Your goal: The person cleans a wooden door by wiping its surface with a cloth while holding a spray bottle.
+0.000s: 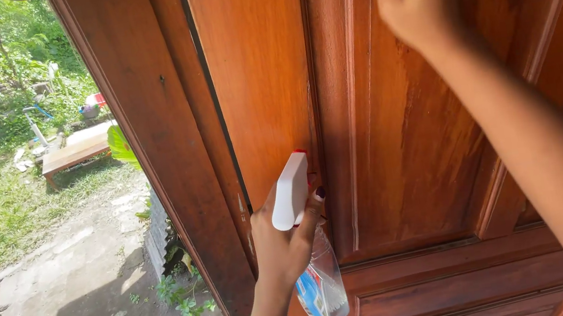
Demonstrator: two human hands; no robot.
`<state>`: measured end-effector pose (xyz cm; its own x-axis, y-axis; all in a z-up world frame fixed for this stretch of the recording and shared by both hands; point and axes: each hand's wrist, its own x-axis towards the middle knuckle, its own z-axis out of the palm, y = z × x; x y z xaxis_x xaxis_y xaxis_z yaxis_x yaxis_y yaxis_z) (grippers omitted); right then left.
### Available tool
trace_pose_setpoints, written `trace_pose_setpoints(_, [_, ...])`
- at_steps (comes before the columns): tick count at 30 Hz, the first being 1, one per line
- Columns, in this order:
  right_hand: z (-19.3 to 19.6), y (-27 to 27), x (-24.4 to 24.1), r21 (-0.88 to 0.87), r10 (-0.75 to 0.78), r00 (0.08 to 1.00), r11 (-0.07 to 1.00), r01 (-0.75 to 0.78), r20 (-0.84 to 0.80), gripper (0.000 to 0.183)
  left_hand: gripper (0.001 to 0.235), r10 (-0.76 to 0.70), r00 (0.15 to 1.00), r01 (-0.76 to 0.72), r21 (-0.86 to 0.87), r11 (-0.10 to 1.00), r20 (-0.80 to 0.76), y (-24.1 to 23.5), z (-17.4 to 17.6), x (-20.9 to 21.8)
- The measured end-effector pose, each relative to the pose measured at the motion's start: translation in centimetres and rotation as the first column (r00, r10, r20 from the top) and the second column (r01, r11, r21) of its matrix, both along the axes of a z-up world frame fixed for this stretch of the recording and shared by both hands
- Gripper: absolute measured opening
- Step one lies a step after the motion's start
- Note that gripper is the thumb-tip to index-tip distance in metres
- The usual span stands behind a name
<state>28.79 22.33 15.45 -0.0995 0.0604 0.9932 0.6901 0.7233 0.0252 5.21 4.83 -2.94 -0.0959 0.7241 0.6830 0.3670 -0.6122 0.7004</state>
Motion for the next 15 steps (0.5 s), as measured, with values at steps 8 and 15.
trace_pose_setpoints(8, [-24.6,-3.7,2.4,0.197,0.105,0.624,0.897,-0.395,0.774,0.023,0.028,0.007,1.000,-0.006,0.033,0.999,-0.024,0.5,0.4,0.2])
trace_pose_setpoints(15, [-13.6,0.5,10.0,0.381,-0.095,0.878,0.919,-0.104,0.469,0.015,0.028,-0.028,1.000,0.028,0.035,0.999,-0.013,0.7,1.7,4.4])
